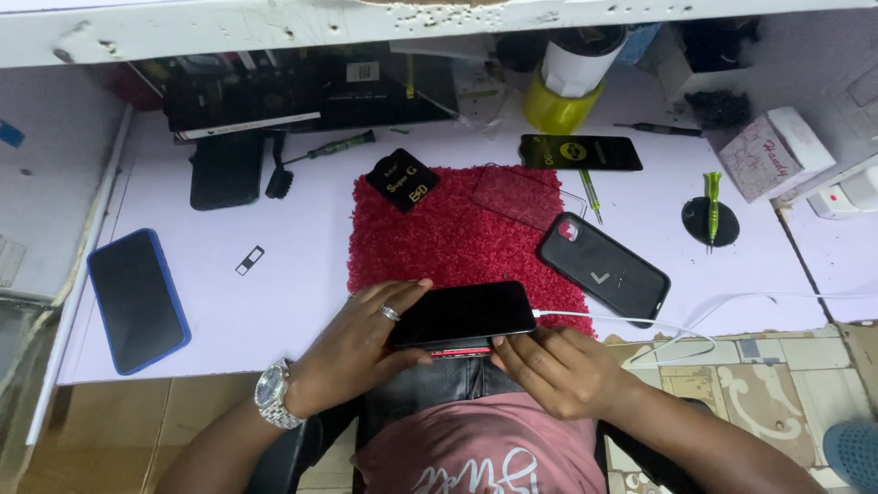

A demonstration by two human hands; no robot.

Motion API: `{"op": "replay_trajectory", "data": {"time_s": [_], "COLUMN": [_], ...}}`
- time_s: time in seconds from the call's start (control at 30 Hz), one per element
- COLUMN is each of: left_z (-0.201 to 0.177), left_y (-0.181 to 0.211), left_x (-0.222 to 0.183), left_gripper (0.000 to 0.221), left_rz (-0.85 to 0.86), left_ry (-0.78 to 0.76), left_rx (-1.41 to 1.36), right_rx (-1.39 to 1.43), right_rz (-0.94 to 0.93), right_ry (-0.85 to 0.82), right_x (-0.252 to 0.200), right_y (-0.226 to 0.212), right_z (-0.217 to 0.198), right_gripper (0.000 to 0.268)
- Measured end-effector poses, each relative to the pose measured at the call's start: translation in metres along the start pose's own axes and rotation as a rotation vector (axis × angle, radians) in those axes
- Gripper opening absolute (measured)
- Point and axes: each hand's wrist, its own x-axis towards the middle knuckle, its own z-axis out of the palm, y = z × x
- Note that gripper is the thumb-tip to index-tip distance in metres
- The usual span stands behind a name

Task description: The person is using a small tool to manipulate the internal components of a disassembled smartphone on a workbench.

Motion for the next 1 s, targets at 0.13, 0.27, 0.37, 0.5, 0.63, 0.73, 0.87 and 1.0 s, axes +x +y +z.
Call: {"op": "replay_trajectory", "data": {"time_s": [0.13,0.27,0.37,0.5,0.63,0.73,0.87,1.0], "left_z": [0.012,0.023,0.021,0.020,0.019,0.019,0.012,0.011], "left_y": [-0.011,-0.017,-0.013,-0.010,-0.011,-0.008,-0.002,-0.002], "left_x": [-0.004,-0.005,-0.004,-0.003,-0.002,-0.002,0.000,-0.001], "left_gripper": [0.093,0.083,0.077,0.073,0.074,0.076,0.067,0.071], "left_rz": [0.101,0.147,0.175,0.210,0.203,0.191,0.139,0.069], "left_ry": [0.090,0.114,0.105,0.120,0.132,0.118,0.078,0.020], "left_rx": [0.043,0.151,0.183,0.196,0.169,0.186,0.116,0.104], "right_rx": [0.036,0.056,0.085,0.191,0.275,0.341,0.544,0.751], "right_rz": [0.001,0.010,0.006,0.015,0.084,0.244,0.476,0.655], "right_ry": [0.021,0.044,0.067,0.169,0.111,-0.054,-0.198,-0.583], "right_x": [0.004,0.007,0.009,0.005,-0.016,-0.006,0.009,0.027], "right_y": [0.002,0.005,0.009,0.014,0.016,0.017,0.025,0.033], "right_z": [0.000,-0.001,-0.004,-0.007,0.003,0.006,0.007,-0.004], "right_gripper": [0.010,0.006,0.007,0.016,0.035,0.062,0.083,0.098]}}
